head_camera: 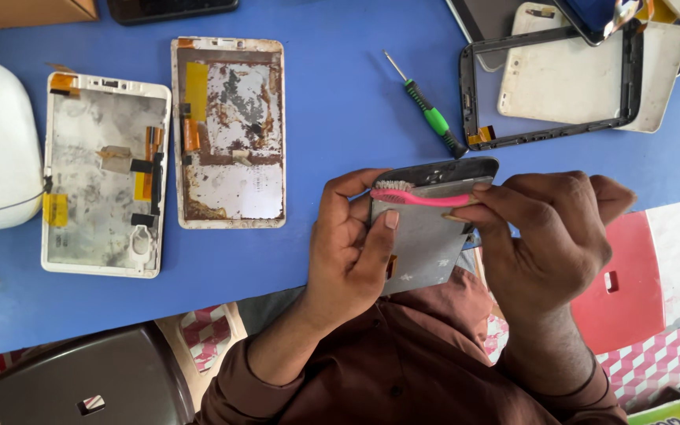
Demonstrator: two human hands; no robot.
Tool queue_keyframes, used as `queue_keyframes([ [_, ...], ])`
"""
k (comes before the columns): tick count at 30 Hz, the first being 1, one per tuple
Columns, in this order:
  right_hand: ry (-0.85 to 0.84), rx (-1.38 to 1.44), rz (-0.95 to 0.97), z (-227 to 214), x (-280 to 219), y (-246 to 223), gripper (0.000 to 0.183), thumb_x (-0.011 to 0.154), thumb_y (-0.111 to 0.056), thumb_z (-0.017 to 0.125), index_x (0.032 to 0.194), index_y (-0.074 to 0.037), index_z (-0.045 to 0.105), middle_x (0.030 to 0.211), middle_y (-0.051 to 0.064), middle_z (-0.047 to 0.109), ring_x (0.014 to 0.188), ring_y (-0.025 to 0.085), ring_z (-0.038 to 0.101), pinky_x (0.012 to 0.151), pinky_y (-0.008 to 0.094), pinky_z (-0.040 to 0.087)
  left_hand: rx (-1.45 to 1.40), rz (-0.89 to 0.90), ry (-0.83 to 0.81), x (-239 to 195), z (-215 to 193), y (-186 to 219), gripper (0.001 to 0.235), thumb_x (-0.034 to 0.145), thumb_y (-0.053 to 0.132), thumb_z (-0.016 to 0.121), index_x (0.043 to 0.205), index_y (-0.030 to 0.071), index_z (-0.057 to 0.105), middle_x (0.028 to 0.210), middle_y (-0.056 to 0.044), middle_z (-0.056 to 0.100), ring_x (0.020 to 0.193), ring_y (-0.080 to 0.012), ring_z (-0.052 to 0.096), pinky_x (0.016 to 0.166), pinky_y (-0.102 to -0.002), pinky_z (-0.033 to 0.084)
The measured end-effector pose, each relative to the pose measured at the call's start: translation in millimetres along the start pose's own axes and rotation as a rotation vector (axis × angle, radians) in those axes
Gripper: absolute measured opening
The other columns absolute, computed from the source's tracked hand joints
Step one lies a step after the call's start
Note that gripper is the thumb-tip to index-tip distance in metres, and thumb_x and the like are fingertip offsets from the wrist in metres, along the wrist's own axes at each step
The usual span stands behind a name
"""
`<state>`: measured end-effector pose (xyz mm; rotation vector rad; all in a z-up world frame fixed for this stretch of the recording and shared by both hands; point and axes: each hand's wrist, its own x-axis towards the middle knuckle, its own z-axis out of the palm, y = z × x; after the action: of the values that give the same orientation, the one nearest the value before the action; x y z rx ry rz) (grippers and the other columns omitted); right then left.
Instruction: The person uses a pink toothbrush to scrub the back of a disassembled smartphone chassis, then moves to another chassis and continues scrubbing the back surface and edges. The person handles multiple phone chassis and a screwdriver is visible on the table.
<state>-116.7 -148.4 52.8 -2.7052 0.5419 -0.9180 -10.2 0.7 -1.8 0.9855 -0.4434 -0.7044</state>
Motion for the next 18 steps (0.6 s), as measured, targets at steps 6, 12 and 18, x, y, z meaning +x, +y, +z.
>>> queue_keyframes([
  [6,0.038,-0.027,0.083,-14,13,4,0.021,0.094,-0.024,0.092,0.097,-0.009,0.076,0.096,-0.001,0.07,0.091,0.013,0.055,0.091,0.029,0.034,0.087,0.062,0.033,3,0,-1,0.032,0.104,-0.005,0.047,0.135,-0.006,0.038,0.124,-0.02,0.063,0.111,-0.0104,0.064,0.094,-0.024,0.054],
  [12,-0.025,-0.002,-0.02,-9,11,-1,0.024,0.081,-0.025,0.092,0.089,-0.009,0.076,0.089,-0.001,0.069,0.087,0.014,0.054,0.089,0.033,0.031,0.054,-0.022,0.027,2,1,-1,0.034,0.107,-0.003,0.051,0.14,-0.005,0.042,0.108,-0.016,0.069,0.071,-0.0005,0.055,0.057,-0.017,0.043],
  [18,0.048,-0.011,0.03,-15,19,-7,0.022,0.091,-0.023,0.089,0.097,-0.007,0.075,0.096,0.0,0.071,0.088,0.013,0.053,0.092,0.029,0.034,-0.003,0.004,0.019,1,0,1,0.033,0.111,-0.001,0.05,0.142,-0.003,0.042,0.114,-0.011,0.07,0.07,0.0009,0.052,0.057,-0.018,0.042],
])
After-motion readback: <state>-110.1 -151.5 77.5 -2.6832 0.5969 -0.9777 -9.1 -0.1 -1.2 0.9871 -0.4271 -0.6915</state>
